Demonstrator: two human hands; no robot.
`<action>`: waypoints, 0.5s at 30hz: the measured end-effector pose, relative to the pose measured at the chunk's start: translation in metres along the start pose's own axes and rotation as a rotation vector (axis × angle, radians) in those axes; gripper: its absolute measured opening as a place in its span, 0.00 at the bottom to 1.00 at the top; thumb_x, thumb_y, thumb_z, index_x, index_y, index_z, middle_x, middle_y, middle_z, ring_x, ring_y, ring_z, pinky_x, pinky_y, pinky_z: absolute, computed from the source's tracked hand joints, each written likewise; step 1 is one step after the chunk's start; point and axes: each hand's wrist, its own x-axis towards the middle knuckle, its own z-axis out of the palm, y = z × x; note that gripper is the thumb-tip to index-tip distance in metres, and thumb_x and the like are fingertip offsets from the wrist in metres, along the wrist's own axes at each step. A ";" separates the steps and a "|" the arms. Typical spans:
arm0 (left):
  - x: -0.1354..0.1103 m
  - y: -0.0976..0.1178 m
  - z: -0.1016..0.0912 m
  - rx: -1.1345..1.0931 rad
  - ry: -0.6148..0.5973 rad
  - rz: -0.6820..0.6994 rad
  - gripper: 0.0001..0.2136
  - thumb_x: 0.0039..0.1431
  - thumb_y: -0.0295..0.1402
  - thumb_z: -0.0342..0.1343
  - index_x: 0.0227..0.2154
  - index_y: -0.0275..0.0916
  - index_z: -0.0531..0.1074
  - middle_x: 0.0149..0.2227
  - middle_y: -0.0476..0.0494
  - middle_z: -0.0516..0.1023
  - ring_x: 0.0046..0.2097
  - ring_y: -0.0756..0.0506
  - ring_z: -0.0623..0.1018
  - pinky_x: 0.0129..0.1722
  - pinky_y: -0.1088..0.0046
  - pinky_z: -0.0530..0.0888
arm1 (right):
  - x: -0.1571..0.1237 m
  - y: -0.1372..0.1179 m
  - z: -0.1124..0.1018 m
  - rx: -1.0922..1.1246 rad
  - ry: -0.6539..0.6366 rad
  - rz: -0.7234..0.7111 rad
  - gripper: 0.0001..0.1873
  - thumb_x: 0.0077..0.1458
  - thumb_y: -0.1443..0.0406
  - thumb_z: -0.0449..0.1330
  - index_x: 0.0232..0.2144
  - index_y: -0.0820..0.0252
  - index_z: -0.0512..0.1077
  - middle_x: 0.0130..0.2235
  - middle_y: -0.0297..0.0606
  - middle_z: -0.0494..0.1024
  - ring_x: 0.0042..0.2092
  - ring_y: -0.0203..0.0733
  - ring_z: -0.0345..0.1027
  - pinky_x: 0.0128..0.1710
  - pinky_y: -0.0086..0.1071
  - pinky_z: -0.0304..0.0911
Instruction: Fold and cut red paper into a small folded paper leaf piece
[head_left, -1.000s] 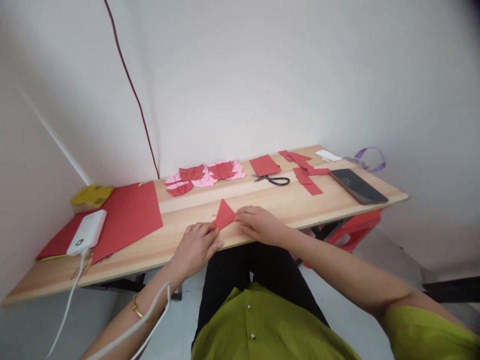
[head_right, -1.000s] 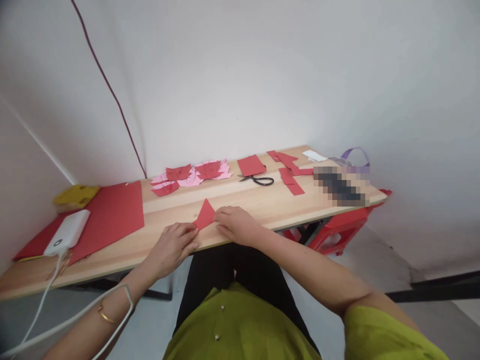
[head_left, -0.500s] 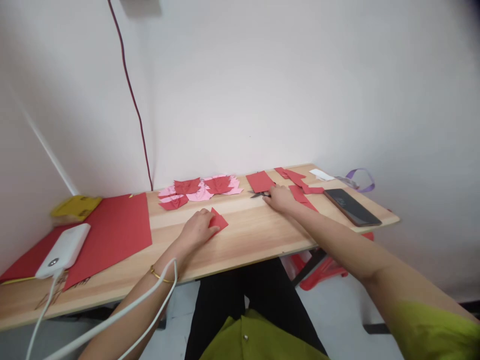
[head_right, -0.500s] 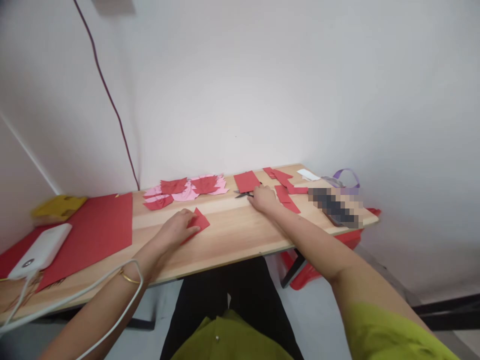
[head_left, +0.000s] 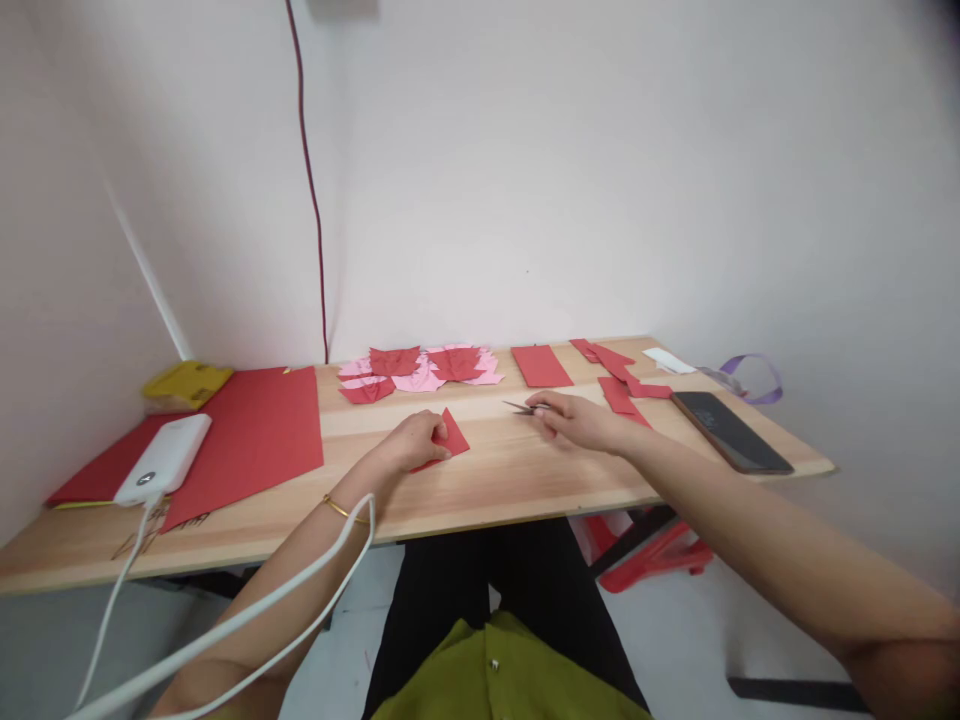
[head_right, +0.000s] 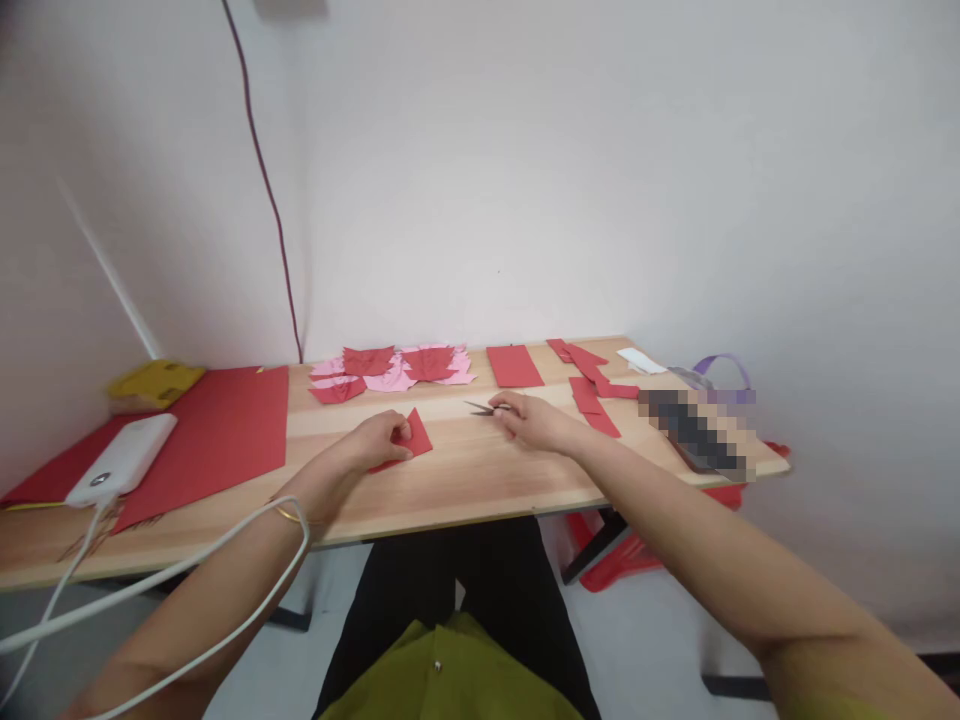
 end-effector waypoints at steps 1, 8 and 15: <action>0.001 0.000 0.000 -0.006 0.004 0.005 0.13 0.39 0.34 0.61 0.30 0.39 0.69 0.32 0.48 0.73 0.33 0.46 0.72 0.31 0.73 0.66 | 0.002 0.000 0.008 -0.017 0.009 -0.063 0.18 0.61 0.59 0.47 0.49 0.56 0.67 0.30 0.34 0.76 0.30 0.38 0.69 0.31 0.29 0.62; 0.005 0.007 -0.007 0.029 -0.121 -0.039 0.14 0.36 0.33 0.63 0.29 0.39 0.70 0.29 0.49 0.73 0.31 0.46 0.72 0.29 0.73 0.65 | 0.023 0.004 0.049 -0.220 0.143 -0.386 0.16 0.59 0.66 0.51 0.48 0.61 0.71 0.44 0.46 0.74 0.43 0.44 0.69 0.44 0.36 0.63; 0.003 0.004 -0.006 -0.016 -0.075 0.022 0.12 0.36 0.31 0.62 0.26 0.39 0.66 0.29 0.51 0.69 0.30 0.49 0.68 0.27 0.74 0.62 | 0.040 0.001 0.061 -0.228 0.135 -0.447 0.14 0.58 0.66 0.54 0.45 0.63 0.73 0.41 0.47 0.75 0.43 0.45 0.67 0.45 0.37 0.62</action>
